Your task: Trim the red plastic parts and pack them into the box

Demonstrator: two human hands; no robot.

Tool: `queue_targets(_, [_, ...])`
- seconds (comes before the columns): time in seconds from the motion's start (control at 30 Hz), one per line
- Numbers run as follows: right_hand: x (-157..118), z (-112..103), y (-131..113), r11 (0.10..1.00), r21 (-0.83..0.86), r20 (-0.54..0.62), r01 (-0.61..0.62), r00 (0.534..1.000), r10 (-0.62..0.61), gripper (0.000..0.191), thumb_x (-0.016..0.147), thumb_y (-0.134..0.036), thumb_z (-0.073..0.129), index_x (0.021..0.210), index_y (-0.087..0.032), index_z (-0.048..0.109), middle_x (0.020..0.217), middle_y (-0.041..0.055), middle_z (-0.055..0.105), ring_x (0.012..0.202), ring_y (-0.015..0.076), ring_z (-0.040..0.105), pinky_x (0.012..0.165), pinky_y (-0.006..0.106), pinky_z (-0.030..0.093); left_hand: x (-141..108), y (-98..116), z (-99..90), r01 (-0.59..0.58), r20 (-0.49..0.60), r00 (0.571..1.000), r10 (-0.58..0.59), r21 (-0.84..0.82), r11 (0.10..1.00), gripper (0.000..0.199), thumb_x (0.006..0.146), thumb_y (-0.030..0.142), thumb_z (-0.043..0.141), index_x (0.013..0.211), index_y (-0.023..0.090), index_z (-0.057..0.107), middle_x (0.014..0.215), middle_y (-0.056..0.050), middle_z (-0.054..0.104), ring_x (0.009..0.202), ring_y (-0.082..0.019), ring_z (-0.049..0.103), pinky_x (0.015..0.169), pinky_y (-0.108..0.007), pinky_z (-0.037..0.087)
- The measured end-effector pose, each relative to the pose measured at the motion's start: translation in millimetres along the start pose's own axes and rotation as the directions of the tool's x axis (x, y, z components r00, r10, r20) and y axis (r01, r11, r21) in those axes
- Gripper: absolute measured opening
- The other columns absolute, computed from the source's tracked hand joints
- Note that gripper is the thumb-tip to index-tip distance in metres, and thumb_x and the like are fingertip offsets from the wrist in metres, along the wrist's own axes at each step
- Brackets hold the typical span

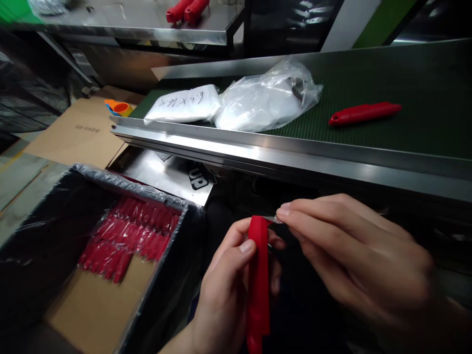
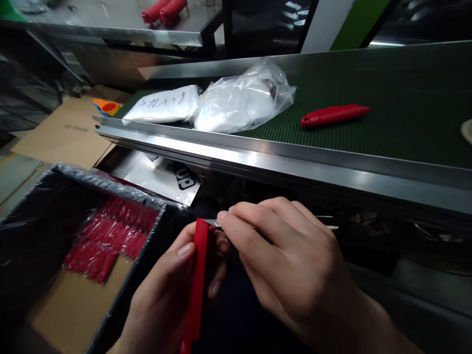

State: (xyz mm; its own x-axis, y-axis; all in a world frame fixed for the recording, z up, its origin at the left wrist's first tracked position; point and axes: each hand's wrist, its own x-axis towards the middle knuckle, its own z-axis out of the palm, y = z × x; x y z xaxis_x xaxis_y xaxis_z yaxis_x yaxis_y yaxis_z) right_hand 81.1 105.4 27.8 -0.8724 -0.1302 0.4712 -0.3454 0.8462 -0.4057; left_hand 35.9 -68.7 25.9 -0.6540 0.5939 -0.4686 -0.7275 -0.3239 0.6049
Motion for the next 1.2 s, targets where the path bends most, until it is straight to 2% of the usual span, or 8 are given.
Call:
queue_targets(0.1, [-1,-1,0,1.000,-0.005,0.015,0.015,1.000,-0.015,0.036,0.090,-0.010,0.057,0.125,-0.017,0.061,0.116,0.0062,0.067,0.103,0.0221,0.062,0.085,0.040,0.051,0,0,-0.1,-0.001,0.007,1.000,0.001,0.002,1.000,0.024,0.093,0.029,0.043,0.104,0.016,0.060,0.096,-0.008,0.060,0.062,-0.012,0.052,0.054,-0.023,0.039])
queue_targets(0.27, [-1,-1,1,0.999,-0.029,0.067,0.018,0.998,-0.016,0.034,0.092,-0.012,0.055,0.126,-0.018,0.060,0.118,0.0040,0.066,0.103,0.0195,0.060,0.086,0.037,0.049,1,1,-0.4,0.041,0.012,0.999,-0.040,-0.020,0.999,0.023,0.093,0.029,0.041,0.101,0.018,0.060,0.077,-0.004,0.054,0.057,-0.012,0.047,0.047,-0.021,0.036])
queue_targets(0.67, [-10,1,-1,0.995,-0.083,0.114,0.059,0.992,-0.049,0.037,0.093,-0.010,0.054,0.129,-0.018,0.058,0.122,0.0024,0.063,0.103,0.0189,0.057,0.086,0.036,0.046,-1,-1,-2.8,0.062,0.004,0.998,-0.062,0.036,0.997,0.025,0.095,0.032,0.038,0.099,0.017,0.057,0.063,-0.002,0.052,0.052,-0.011,0.044,0.048,-0.019,0.035])
queue_targets(0.77, [-11,2,-6,0.996,-0.060,0.131,0.068,0.990,-0.060,0.038,0.092,-0.006,0.052,0.128,-0.016,0.058,0.121,0.0036,0.063,0.102,0.0192,0.056,0.086,0.036,0.044,1,2,-4.0,0.071,0.002,0.997,-0.071,0.048,0.996,0.026,0.096,0.035,0.038,0.105,0.018,0.054,0.060,-0.001,0.052,0.052,-0.012,0.045,0.048,-0.019,0.036])
queue_targets(0.83, [-11,2,-9,0.994,-0.055,0.132,0.097,0.987,-0.089,0.037,0.092,-0.007,0.053,0.128,-0.015,0.058,0.120,0.0040,0.063,0.100,0.0194,0.055,0.084,0.036,0.043,3,5,-4.5,0.055,-0.002,0.999,-0.055,0.037,0.998,0.025,0.095,0.036,0.040,0.106,0.018,0.054,0.063,-0.001,0.054,0.053,-0.011,0.046,0.048,-0.018,0.038])
queue_targets(1.0, [-16,2,-17,0.995,-0.020,0.139,0.099,0.986,-0.096,0.034,0.092,-0.006,0.050,0.123,-0.013,0.062,0.117,0.0046,0.064,0.098,0.0203,0.054,0.082,0.035,0.040,6,10,-6.4,-0.001,-0.032,0.999,0.003,0.047,0.999,0.021,0.093,0.033,0.047,0.103,0.020,0.060,0.096,-0.004,0.061,0.059,-0.009,0.051,0.051,-0.018,0.043])
queue_targets(1.07, [-19,3,-20,0.994,-0.019,0.147,0.104,0.984,-0.100,0.036,0.092,-0.004,0.048,0.124,-0.013,0.062,0.117,0.0042,0.065,0.098,0.0207,0.053,0.082,0.036,0.040,9,12,-7.0,-0.016,-0.035,0.999,0.018,0.054,0.998,0.022,0.093,0.034,0.047,0.104,0.021,0.061,0.098,-0.004,0.061,0.061,-0.009,0.051,0.051,-0.018,0.043])
queue_targets(1.2, [-26,7,-26,0.994,-0.031,0.163,0.104,0.982,-0.097,0.039,0.091,-0.003,0.047,0.124,-0.015,0.063,0.118,0.0020,0.064,0.098,0.0210,0.052,0.083,0.036,0.039,17,14,-5.6,-0.120,-0.009,0.993,0.121,0.040,0.992,0.021,0.094,0.028,0.043,0.104,0.016,0.057,0.098,-0.006,0.060,0.060,-0.009,0.050,0.053,-0.020,0.043])
